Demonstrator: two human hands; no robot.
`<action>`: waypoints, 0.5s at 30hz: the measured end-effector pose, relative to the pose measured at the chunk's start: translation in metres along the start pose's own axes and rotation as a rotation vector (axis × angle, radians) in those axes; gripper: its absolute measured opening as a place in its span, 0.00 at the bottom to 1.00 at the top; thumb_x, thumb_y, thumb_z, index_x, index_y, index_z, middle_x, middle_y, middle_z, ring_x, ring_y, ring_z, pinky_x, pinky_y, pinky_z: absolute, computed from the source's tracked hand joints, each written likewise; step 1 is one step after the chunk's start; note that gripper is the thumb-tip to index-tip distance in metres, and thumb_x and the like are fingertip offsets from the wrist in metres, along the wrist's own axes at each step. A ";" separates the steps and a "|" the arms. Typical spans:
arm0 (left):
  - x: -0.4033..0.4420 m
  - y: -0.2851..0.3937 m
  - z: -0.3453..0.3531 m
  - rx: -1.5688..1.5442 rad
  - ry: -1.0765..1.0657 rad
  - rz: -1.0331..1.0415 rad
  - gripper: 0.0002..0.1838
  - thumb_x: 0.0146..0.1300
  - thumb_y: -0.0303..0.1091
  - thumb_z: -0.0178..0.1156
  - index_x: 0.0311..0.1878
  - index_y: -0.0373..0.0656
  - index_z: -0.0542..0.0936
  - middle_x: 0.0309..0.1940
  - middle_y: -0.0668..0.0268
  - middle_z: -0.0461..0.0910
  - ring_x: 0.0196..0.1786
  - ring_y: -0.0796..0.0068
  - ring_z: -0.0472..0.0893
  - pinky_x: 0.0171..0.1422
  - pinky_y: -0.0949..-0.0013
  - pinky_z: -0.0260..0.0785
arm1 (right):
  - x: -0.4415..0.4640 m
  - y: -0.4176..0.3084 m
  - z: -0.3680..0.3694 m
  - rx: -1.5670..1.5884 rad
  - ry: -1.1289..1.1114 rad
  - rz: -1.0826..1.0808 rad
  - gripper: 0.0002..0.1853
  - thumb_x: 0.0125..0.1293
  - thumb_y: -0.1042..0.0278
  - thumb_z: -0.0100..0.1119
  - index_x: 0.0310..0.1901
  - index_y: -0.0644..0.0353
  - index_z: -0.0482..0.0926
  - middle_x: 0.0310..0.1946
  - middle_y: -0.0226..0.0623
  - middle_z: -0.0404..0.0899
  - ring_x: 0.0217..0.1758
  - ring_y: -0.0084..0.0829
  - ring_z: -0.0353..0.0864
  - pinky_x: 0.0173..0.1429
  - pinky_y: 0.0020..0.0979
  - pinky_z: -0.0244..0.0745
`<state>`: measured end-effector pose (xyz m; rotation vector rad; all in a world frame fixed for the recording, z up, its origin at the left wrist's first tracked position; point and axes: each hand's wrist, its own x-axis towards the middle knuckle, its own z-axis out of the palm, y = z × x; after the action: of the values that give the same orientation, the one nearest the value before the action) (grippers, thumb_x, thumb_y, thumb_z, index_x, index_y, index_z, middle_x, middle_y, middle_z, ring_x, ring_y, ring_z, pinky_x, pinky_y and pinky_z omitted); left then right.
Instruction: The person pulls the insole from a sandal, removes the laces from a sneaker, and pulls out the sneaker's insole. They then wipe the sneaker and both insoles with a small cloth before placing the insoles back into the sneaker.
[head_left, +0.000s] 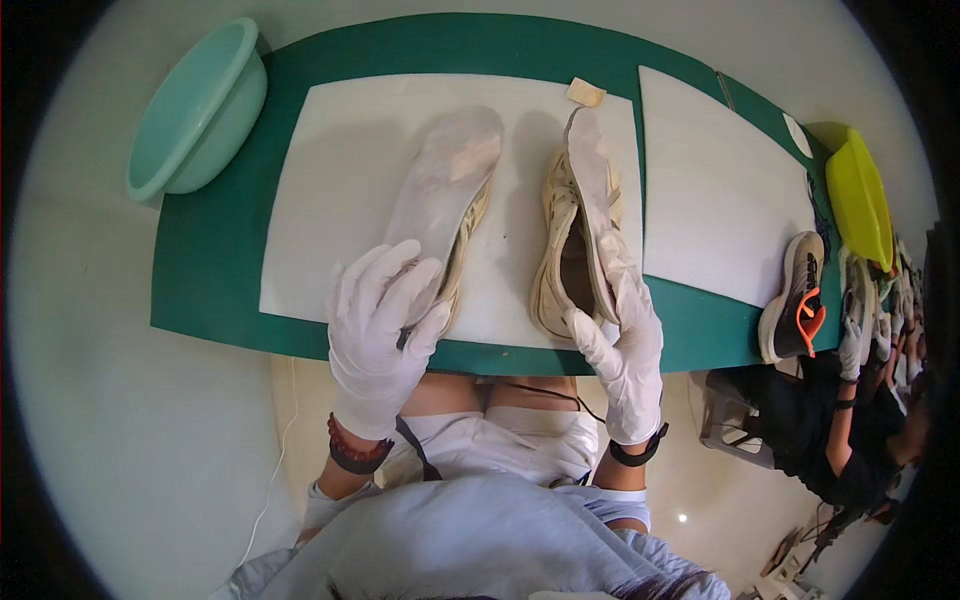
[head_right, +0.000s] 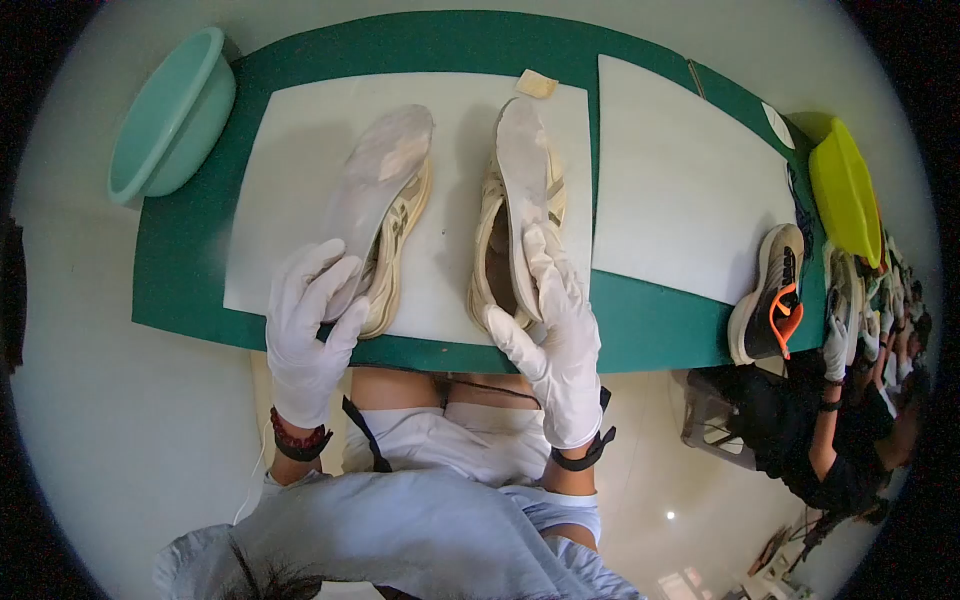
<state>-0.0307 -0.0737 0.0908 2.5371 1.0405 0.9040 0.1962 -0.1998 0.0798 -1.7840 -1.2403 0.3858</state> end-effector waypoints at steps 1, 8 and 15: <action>0.000 0.002 0.000 0.011 -0.009 -0.009 0.24 0.54 0.27 0.73 0.58 0.43 0.85 0.62 0.58 0.80 0.63 0.52 0.78 0.68 0.56 0.71 | -0.001 0.002 -0.002 0.047 0.015 0.023 0.33 0.69 0.60 0.68 0.72 0.67 0.72 0.70 0.52 0.75 0.74 0.47 0.73 0.77 0.37 0.65; 0.004 0.015 -0.006 0.051 0.055 0.006 0.24 0.56 0.37 0.75 0.58 0.49 0.84 0.60 0.63 0.80 0.63 0.55 0.78 0.70 0.46 0.66 | 0.002 -0.014 -0.014 0.117 0.379 0.107 0.19 0.69 0.68 0.66 0.59 0.65 0.84 0.62 0.48 0.83 0.61 0.42 0.84 0.66 0.35 0.75; -0.004 0.075 0.017 -0.382 -0.112 0.185 0.27 0.56 0.31 0.71 0.62 0.44 0.81 0.65 0.57 0.77 0.65 0.51 0.79 0.64 0.56 0.75 | 0.002 -0.023 0.004 -0.207 0.026 0.030 0.29 0.57 0.54 0.72 0.60 0.58 0.85 0.62 0.44 0.80 0.65 0.43 0.78 0.68 0.36 0.74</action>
<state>0.0194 -0.1299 0.1092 2.3498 0.5447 0.8960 0.1810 -0.1941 0.0962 -1.9781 -1.2741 0.2570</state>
